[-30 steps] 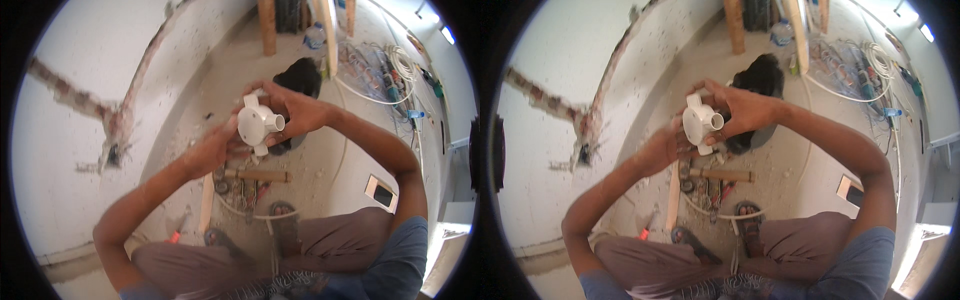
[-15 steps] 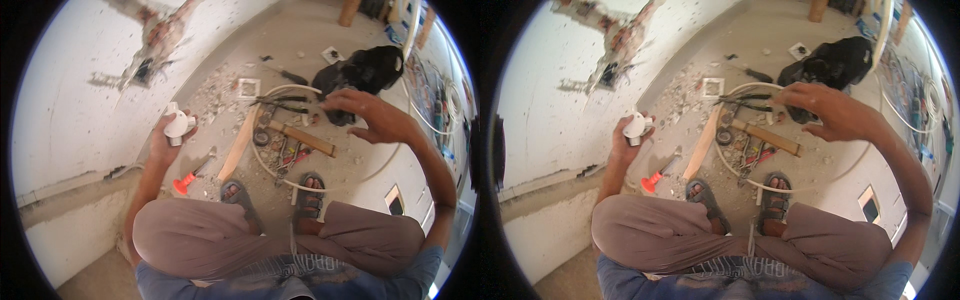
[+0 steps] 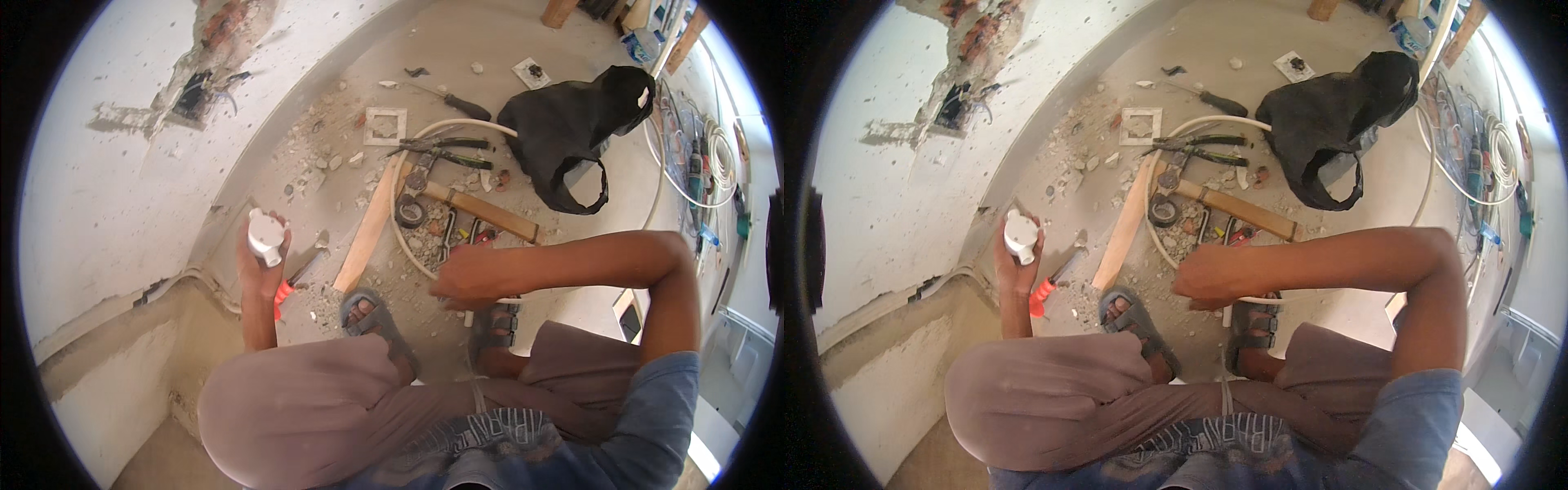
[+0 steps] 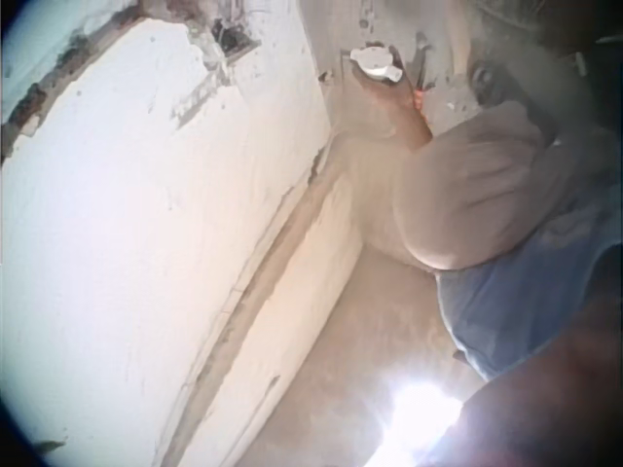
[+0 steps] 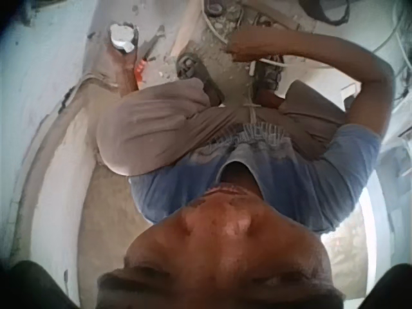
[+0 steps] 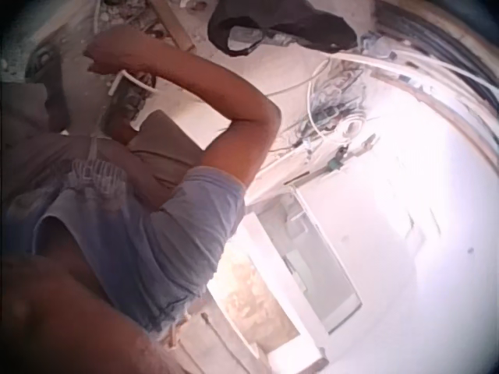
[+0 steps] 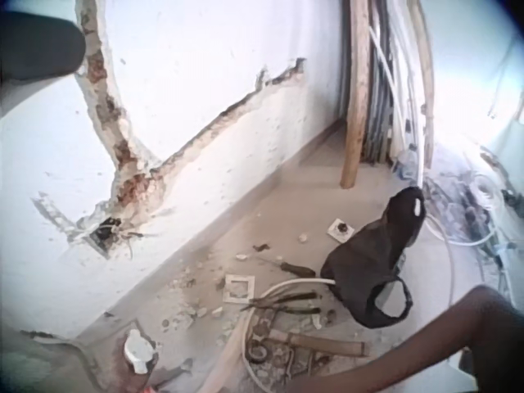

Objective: The person prepares an electrical outlet box using a screwdriver and then uses a hammer and chisel to widen a hole in a concrete wall.

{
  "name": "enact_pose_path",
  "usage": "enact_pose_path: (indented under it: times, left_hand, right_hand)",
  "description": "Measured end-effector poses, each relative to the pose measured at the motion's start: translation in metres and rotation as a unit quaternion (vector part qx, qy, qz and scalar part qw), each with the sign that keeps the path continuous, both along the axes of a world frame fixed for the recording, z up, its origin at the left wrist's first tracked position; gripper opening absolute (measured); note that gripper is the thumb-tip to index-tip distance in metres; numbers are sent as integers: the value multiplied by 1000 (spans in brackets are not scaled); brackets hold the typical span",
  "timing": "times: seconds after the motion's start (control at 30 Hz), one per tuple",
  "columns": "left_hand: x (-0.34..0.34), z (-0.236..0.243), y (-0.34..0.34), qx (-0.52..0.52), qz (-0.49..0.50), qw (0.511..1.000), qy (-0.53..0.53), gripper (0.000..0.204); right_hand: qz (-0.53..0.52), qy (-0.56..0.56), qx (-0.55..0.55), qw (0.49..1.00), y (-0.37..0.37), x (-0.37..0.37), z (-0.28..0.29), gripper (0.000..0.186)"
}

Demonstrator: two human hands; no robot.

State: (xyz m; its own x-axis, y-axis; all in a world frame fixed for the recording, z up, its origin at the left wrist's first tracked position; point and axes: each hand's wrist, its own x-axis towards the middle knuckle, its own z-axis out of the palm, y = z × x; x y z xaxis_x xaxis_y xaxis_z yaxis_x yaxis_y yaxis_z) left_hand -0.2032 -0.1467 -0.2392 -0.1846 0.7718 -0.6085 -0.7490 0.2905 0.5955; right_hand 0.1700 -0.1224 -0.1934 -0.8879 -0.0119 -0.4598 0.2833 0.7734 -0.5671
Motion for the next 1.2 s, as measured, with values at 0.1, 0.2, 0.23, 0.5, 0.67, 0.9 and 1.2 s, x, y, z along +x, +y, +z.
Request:
enact_pose_path:
  times: [0.1, 0.2, 0.23, 0.5, 0.67, 0.9, 1.2]
  left_hand:
    - [-17, -17, -10, 35, -65, 992, -98, 40]
    - [-11, -11, -13, -12, -61, 996, -62, 47]
    - [-7, -11, -12, -22, -62, 996, -68, 49]
    - [21, 27, -3, 83, -110, 973, -185, 72]
    - [15, 32, -14, 92, -116, 976, -158, 76]
    - [30, 31, -8, 123, -134, 966, -182, 77]
    - [37, 42, -9, 126, -144, 973, -128, 80]
  right_hand:
    - [-88, 50, 41, 994, 29, -12, -9, 14]
    - [-360, 197, 156, 899, 120, -7, -79, 17]
    - [-367, 126, 282, 878, 154, 11, -107, 25]
    - [-529, 10, 296, 795, 214, 58, -129, 33]
    - [-547, 242, 241, 765, 153, 24, 10, 27]
    - [-565, 400, -64, 719, 65, -31, 88, 33]
    - [-479, 531, 24, 699, 32, -67, 79, 38]
